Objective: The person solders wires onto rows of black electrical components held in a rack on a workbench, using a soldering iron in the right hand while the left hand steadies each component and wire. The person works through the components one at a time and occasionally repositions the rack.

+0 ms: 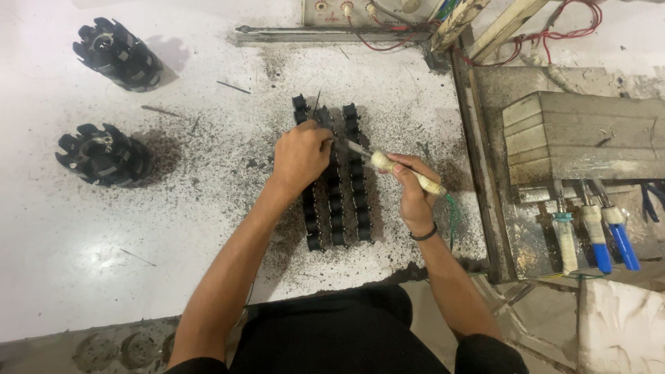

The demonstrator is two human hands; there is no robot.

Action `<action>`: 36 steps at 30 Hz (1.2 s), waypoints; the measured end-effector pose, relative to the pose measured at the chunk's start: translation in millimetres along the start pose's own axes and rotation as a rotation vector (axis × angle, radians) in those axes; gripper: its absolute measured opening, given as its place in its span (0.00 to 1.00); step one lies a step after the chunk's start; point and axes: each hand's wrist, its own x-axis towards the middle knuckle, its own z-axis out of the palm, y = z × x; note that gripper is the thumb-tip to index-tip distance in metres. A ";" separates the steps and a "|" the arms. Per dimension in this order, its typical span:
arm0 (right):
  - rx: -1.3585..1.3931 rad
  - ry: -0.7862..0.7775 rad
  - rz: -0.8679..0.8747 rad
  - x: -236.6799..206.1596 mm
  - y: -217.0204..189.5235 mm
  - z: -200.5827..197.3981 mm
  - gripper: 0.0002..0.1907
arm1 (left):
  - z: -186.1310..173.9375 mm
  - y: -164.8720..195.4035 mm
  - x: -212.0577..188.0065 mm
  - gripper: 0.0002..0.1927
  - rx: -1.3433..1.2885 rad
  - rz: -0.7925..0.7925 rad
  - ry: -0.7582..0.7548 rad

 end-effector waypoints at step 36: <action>0.157 0.044 0.044 -30.9 -3.8 -8.2 0.11 | -11.3 20.5 -17.5 0.07 0.001 -0.015 -0.240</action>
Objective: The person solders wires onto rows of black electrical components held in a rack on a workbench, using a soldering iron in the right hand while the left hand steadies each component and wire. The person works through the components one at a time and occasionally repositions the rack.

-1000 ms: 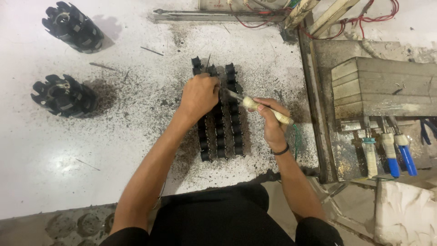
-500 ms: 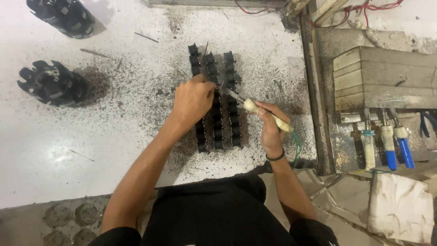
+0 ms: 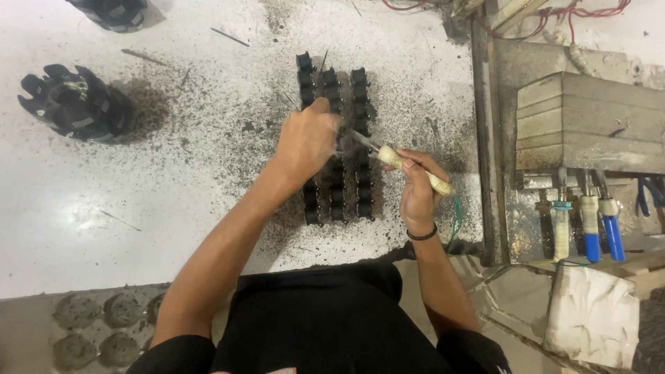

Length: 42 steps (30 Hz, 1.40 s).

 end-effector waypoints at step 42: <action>-0.032 0.032 -0.095 -39.6 -5.5 -1.3 0.13 | -0.3 8.4 -43.6 0.08 0.007 0.109 0.252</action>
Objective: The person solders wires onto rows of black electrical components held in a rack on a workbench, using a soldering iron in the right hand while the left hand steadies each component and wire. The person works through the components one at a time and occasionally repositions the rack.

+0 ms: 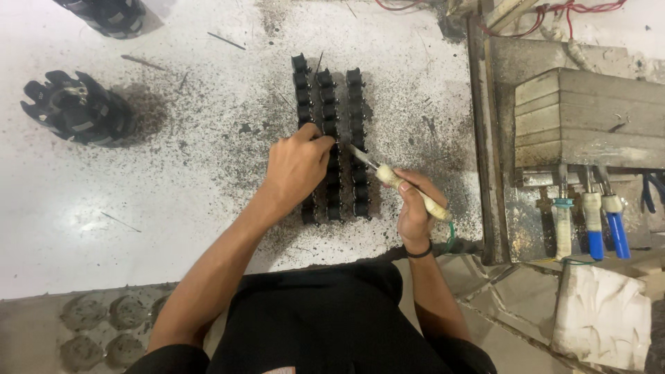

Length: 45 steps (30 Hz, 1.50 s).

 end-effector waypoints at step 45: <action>0.027 -0.057 0.028 7.9 -2.0 -2.7 0.13 | 8.2 0.3 23.7 0.05 0.037 -0.018 -0.225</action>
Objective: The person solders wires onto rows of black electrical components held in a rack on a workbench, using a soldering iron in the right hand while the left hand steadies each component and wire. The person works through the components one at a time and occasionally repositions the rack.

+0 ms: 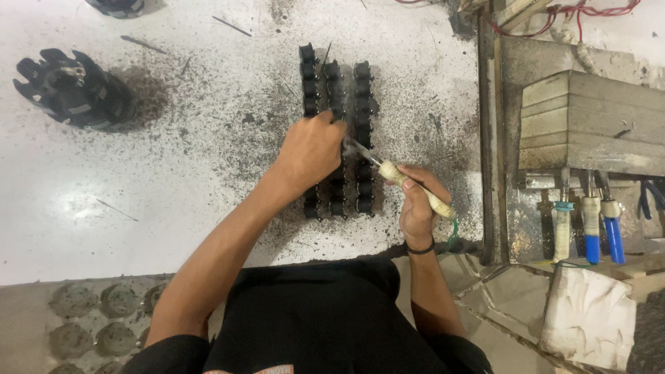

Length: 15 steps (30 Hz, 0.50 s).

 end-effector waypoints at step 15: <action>0.049 0.119 -0.065 -45.5 11.2 -9.8 0.11 | -16.6 13.1 -45.6 0.08 -0.101 0.025 0.132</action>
